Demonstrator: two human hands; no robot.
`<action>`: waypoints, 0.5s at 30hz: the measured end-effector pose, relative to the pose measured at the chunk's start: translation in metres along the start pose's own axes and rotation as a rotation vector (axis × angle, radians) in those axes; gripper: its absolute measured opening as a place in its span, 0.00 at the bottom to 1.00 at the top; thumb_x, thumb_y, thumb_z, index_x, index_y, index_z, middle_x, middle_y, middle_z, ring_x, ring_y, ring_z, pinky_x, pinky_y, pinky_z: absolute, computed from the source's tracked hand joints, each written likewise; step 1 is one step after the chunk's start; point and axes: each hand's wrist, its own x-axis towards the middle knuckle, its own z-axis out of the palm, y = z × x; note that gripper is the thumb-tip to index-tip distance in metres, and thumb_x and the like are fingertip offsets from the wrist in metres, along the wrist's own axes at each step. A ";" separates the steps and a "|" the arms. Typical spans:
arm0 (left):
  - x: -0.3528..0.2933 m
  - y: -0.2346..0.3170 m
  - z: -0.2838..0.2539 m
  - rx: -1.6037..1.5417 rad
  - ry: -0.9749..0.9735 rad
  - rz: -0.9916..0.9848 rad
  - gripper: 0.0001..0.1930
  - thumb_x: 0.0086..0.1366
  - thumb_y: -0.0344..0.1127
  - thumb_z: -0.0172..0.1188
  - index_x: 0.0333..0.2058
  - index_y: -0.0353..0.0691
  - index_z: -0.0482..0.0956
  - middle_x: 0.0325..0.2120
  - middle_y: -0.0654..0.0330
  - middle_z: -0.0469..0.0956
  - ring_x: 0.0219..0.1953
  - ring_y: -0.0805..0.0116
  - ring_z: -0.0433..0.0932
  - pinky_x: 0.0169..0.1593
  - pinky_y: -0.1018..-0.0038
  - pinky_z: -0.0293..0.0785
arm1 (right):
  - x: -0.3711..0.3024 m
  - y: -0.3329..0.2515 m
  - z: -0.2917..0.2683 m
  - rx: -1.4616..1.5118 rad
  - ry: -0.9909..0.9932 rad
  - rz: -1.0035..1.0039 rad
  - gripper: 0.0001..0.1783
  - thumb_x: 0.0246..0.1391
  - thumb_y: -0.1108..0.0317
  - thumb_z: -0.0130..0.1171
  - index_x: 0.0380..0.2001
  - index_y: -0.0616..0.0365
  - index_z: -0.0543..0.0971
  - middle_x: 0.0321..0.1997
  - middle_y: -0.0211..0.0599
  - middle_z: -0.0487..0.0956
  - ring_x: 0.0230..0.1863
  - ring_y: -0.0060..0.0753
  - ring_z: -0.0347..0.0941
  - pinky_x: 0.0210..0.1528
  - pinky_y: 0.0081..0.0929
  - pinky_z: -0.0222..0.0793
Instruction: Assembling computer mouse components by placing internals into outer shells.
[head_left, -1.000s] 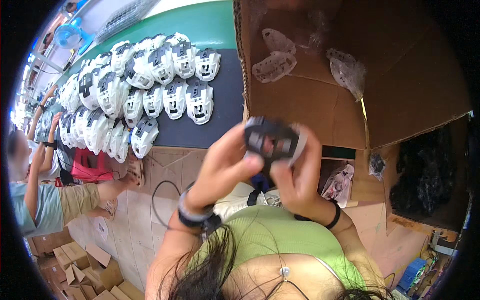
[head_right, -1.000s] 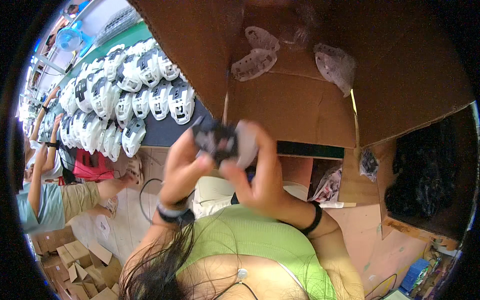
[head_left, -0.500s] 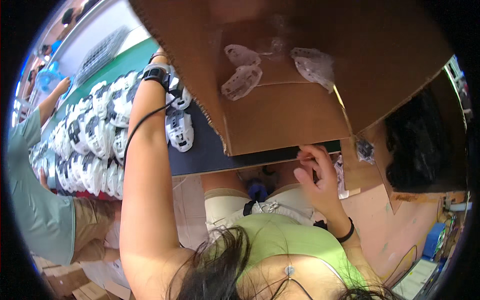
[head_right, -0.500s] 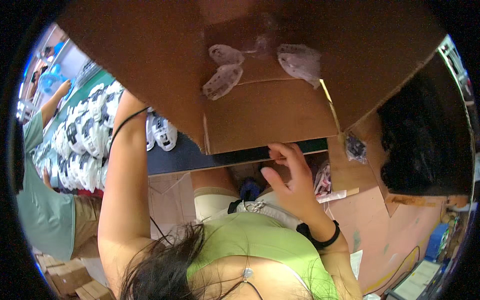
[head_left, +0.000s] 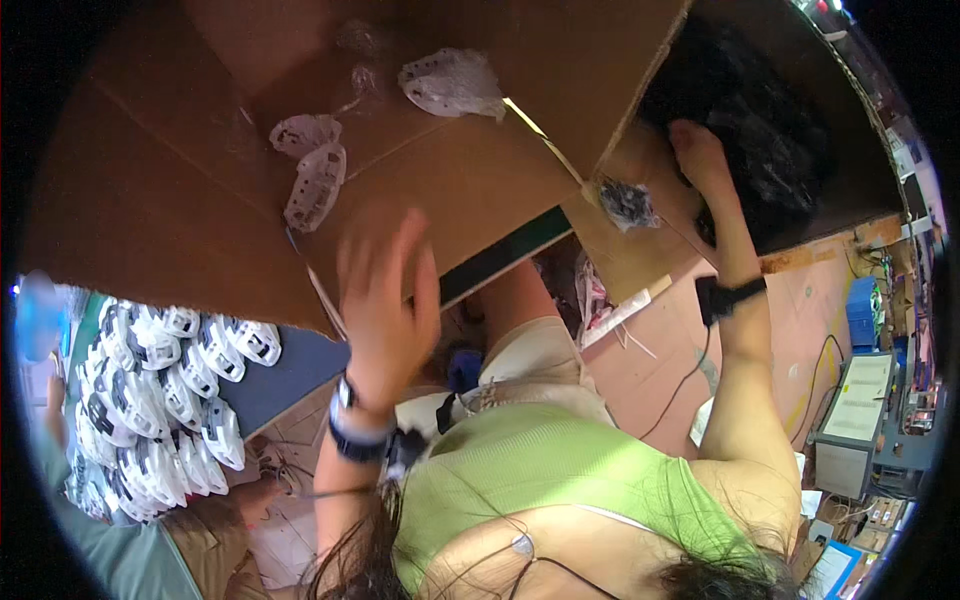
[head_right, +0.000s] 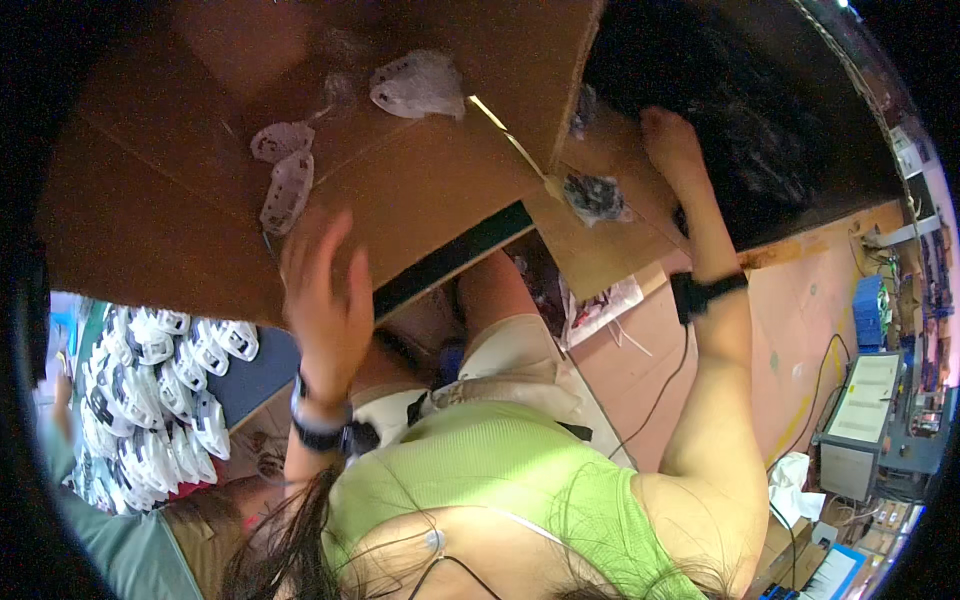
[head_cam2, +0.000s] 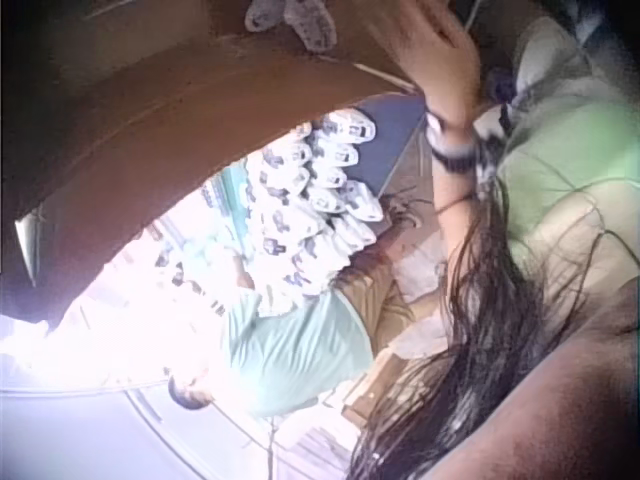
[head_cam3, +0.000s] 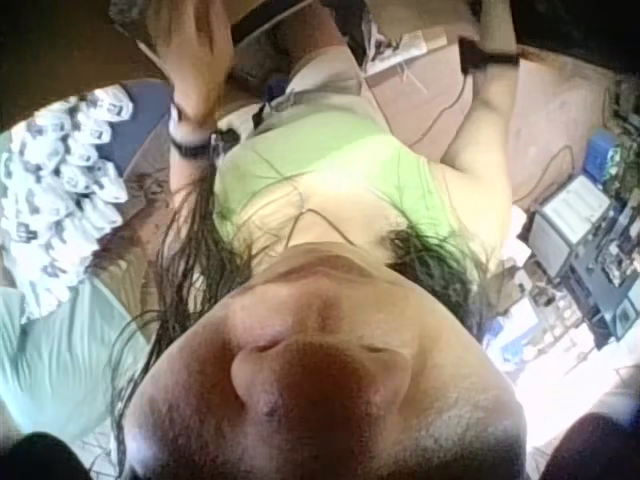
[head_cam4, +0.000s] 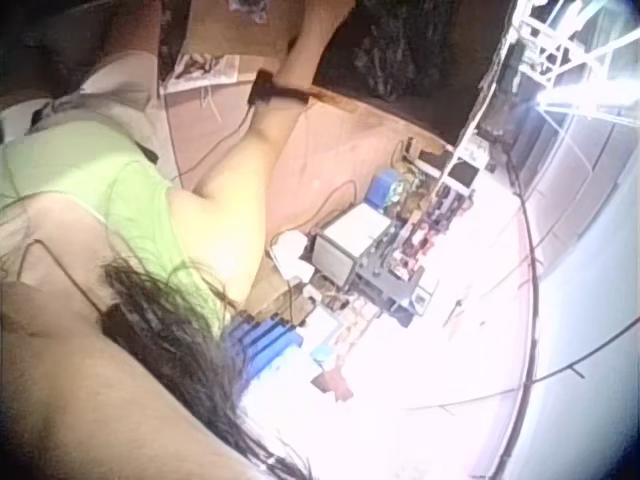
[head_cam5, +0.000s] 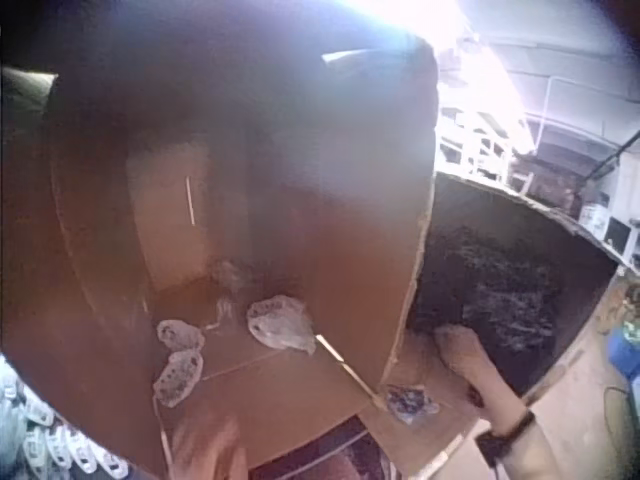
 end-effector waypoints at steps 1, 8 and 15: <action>0.008 -0.012 0.021 0.170 0.044 -0.074 0.17 0.55 0.35 0.51 0.43 0.36 0.69 0.45 0.49 0.68 0.51 0.50 0.62 0.54 0.59 0.55 | 0.014 0.001 0.009 -0.081 -0.058 0.008 0.16 0.52 0.64 0.42 0.39 0.58 0.74 0.39 0.48 0.74 0.43 0.46 0.70 0.44 0.39 0.65; 0.018 -0.108 0.065 0.408 0.206 -0.152 0.20 0.52 0.31 0.50 0.46 0.36 0.66 0.45 0.50 0.66 0.51 0.50 0.60 0.53 0.59 0.55 | 0.043 0.052 0.068 -0.274 -0.090 -0.069 0.18 0.48 0.60 0.46 0.42 0.55 0.72 0.42 0.53 0.71 0.45 0.54 0.67 0.47 0.43 0.63; 0.006 -0.114 0.044 0.437 0.089 -0.256 0.13 0.51 0.28 0.49 0.37 0.35 0.72 0.37 0.46 0.71 0.40 0.51 0.69 0.44 0.62 0.64 | 0.020 0.015 0.021 -0.165 0.061 0.073 0.18 0.49 0.66 0.45 0.44 0.61 0.70 0.38 0.52 0.74 0.42 0.50 0.70 0.42 0.38 0.68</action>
